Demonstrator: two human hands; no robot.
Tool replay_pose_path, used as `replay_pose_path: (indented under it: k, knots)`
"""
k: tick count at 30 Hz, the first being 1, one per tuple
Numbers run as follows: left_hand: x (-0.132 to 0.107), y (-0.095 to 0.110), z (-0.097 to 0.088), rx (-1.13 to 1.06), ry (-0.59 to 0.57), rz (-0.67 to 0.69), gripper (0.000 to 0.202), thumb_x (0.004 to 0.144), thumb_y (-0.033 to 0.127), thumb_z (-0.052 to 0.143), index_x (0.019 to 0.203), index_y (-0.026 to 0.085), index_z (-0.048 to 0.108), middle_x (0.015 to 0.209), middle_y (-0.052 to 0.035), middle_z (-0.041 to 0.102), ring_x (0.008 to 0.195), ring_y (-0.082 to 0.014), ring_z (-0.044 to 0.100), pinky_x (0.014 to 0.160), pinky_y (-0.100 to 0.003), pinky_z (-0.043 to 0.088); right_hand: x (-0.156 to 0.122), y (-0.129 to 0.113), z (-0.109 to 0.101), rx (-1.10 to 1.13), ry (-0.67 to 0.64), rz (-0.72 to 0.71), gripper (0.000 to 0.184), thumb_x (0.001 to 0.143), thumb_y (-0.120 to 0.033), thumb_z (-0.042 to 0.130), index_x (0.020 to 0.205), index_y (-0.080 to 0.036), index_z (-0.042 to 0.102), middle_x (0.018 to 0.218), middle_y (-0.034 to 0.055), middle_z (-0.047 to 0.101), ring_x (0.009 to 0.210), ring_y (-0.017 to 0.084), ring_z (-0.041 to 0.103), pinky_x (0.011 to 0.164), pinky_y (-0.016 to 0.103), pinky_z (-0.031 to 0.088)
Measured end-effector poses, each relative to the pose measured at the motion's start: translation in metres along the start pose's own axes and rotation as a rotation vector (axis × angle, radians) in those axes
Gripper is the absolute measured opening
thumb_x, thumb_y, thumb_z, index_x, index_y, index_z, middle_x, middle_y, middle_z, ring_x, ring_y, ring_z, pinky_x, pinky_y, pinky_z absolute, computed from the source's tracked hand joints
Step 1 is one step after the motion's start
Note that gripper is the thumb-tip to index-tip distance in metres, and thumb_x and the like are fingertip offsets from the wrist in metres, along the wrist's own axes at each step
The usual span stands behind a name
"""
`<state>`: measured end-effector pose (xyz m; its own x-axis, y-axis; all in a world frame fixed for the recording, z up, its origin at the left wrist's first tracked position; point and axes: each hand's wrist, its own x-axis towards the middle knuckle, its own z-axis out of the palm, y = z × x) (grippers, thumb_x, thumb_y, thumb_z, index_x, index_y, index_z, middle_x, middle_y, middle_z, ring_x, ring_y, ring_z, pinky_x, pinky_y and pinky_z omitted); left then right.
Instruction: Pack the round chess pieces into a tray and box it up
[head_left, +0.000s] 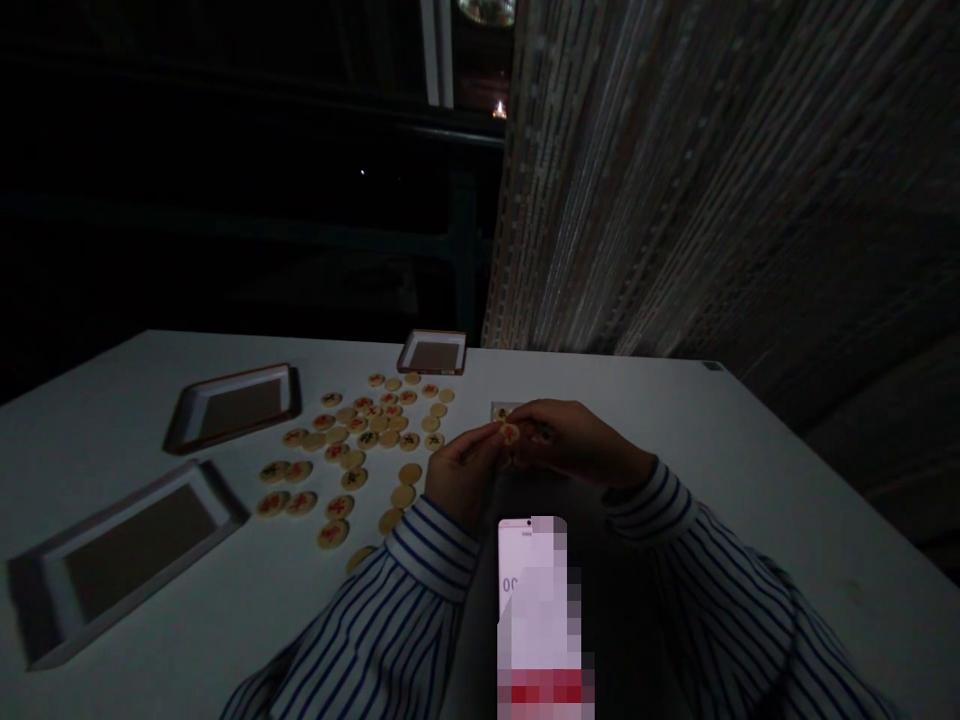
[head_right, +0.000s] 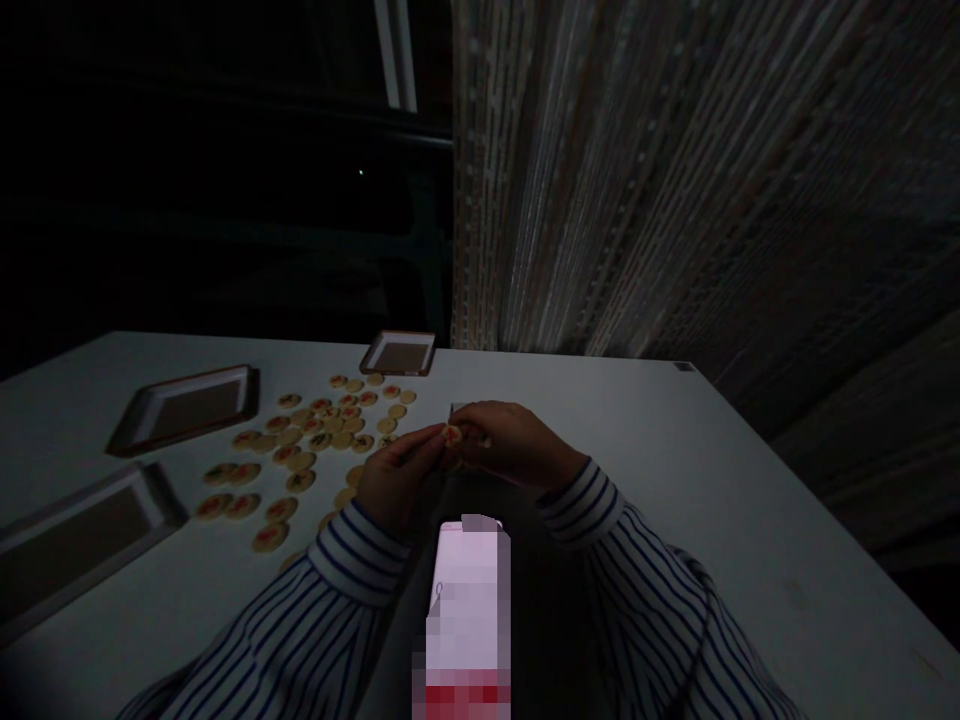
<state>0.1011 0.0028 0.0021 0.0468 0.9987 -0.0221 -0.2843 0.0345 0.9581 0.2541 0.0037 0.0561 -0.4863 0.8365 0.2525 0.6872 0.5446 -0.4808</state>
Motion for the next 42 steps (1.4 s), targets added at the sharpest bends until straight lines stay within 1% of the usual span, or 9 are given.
replay_pose_path:
  k: [4, 9, 13, 16, 18, 23, 27, 36, 42]
  knots:
    - [-0.001, 0.000, 0.001, -0.018, 0.008, 0.007, 0.028, 0.059, 0.029, 0.070, 0.082, 0.014, 0.068, 0.082, -0.0051, 0.071, 0.077, -0.0174, 0.064, 0.075, -0.030, 0.051, 0.001, 0.001, 0.000, -0.133, 0.002, -0.077, 0.028, 0.081, -0.037, 0.052, 0.101, -0.019, 0.059, 0.094, 0.0041, 0.064, 0.084, 0.015, 0.056, 0.072, 0.027, 0.040]
    - [-0.002, 0.001, 0.000, 0.060, 0.004, 0.027, 0.028, 0.062, 0.033, 0.067, 0.083, 0.014, 0.068, 0.084, -0.0055, 0.070, 0.080, -0.0182, 0.064, 0.075, -0.030, 0.051, 0.001, 0.001, -0.002, -0.180, -0.036, -0.112, 0.025, 0.085, -0.036, 0.046, 0.099, -0.020, 0.060, 0.089, 0.0026, 0.065, 0.079, 0.013, 0.056, 0.070, 0.025, 0.039]
    - [-0.001, 0.002, -0.001, 0.142, 0.053, 0.047, 0.026, 0.062, 0.033, 0.065, 0.079, 0.013, 0.068, 0.076, -0.0044, 0.070, 0.073, -0.0172, 0.063, 0.070, -0.029, 0.051, -0.001, 0.006, -0.009, -0.228, -0.072, -0.044, 0.026, 0.085, -0.033, 0.045, 0.101, -0.019, 0.060, 0.090, 0.0037, 0.065, 0.078, 0.014, 0.057, 0.068, 0.025, 0.039]
    - [0.001, -0.001, -0.002, 0.218, 0.114, 0.086, 0.022, 0.062, 0.031, 0.064, 0.076, 0.014, 0.067, 0.070, -0.0030, 0.069, 0.067, -0.0157, 0.062, 0.065, -0.027, 0.051, -0.005, 0.013, -0.018, -0.257, -0.051, 0.038, 0.029, 0.080, -0.031, 0.051, 0.105, -0.019, 0.058, 0.090, 0.0044, 0.065, 0.079, 0.016, 0.058, 0.070, 0.026, 0.040]
    - [0.003, -0.004, -0.004, 0.281, 0.145, 0.131, 0.020, 0.062, 0.031, 0.063, 0.075, 0.015, 0.066, 0.070, -0.0031, 0.068, 0.066, -0.0152, 0.061, 0.063, -0.027, 0.050, -0.007, 0.017, -0.024, -0.248, -0.039, 0.073, 0.029, 0.079, -0.030, 0.051, 0.105, -0.019, 0.059, 0.088, 0.0038, 0.065, 0.078, 0.015, 0.059, 0.070, 0.026, 0.041]
    - [0.008, -0.012, -0.010, 0.470, 0.154, 0.270, 0.019, 0.065, 0.031, 0.060, 0.074, 0.016, 0.066, 0.078, -0.0049, 0.065, 0.072, -0.0159, 0.060, 0.068, -0.029, 0.049, -0.013, 0.026, -0.032, -0.257, -0.041, 0.148, 0.028, 0.078, -0.031, 0.051, 0.102, -0.019, 0.060, 0.085, 0.0036, 0.066, 0.075, 0.015, 0.060, 0.069, 0.025, 0.042]
    - [0.010, -0.018, -0.013, 0.524, 0.131, 0.318, 0.017, 0.066, 0.031, 0.059, 0.075, 0.017, 0.066, 0.081, -0.0053, 0.064, 0.078, -0.0167, 0.059, 0.072, -0.030, 0.049, -0.016, 0.033, -0.034, -0.298, -0.092, 0.194, 0.028, 0.079, -0.032, 0.050, 0.101, -0.019, 0.061, 0.085, 0.0041, 0.067, 0.074, 0.015, 0.060, 0.066, 0.024, 0.041]
    - [0.013, -0.025, -0.016, 0.571, 0.107, 0.356, 0.016, 0.067, 0.030, 0.058, 0.075, 0.018, 0.066, 0.085, -0.0058, 0.063, 0.078, -0.0157, 0.059, 0.070, -0.029, 0.051, -0.015, 0.047, -0.026, -0.366, -0.251, 0.196, 0.026, 0.079, -0.034, 0.049, 0.093, -0.019, 0.065, 0.087, 0.0062, 0.066, 0.075, 0.016, 0.058, 0.064, 0.024, 0.037]
    - [0.012, -0.024, -0.016, 0.576, 0.105, 0.355, 0.014, 0.067, 0.028, 0.058, 0.074, 0.018, 0.066, 0.083, -0.0053, 0.063, 0.077, -0.0156, 0.059, 0.069, -0.028, 0.051, -0.015, 0.054, -0.022, -0.396, -0.269, 0.161, 0.027, 0.078, -0.035, 0.050, 0.093, -0.019, 0.065, 0.089, 0.0071, 0.064, 0.080, 0.018, 0.056, 0.067, 0.025, 0.037]
